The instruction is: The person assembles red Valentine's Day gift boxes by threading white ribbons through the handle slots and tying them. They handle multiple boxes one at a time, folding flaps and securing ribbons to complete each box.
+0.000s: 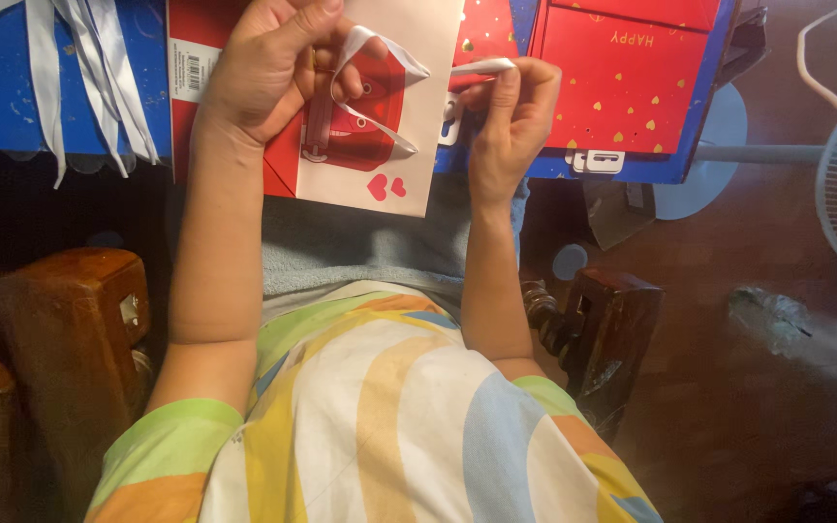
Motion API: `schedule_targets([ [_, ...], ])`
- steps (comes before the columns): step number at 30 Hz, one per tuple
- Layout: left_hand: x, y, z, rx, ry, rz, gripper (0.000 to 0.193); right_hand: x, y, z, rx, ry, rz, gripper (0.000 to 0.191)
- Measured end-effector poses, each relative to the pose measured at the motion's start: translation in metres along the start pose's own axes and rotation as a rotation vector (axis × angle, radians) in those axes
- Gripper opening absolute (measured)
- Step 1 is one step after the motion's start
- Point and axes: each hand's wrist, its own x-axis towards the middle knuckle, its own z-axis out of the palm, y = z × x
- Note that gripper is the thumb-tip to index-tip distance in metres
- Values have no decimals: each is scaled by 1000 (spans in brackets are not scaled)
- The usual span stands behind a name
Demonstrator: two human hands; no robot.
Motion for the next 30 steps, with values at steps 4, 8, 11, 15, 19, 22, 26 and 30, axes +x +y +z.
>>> schedule_targets([
  [4,1,0,2,16,-28,-17,25,1,-6,-3,30,-60,-17,20],
  [8,2,0,4,40,-32,-21,26,3,-13,-3,-376,-218,-195,27],
  [11,1,-1,4,44,-35,-6,27,-1,-13,6,-458,-151,-88,27],
  [15,0,-1,4,29,-32,-9,31,-2,-17,13,-612,-159,-168,33],
  [19,2,-3,1,-17,-48,-9,30,-4,-19,16,-659,-191,-191,30],
  [22,1,-5,0,9,2,-29,35,-5,-19,17,-654,-200,-224,24],
  [26,4,-6,-2,2,-4,-30,34,-6,-17,15,-507,-172,-177,9],
  [30,2,-5,-1,29,-23,-10,34,-7,-15,13,-514,-85,-98,7],
])
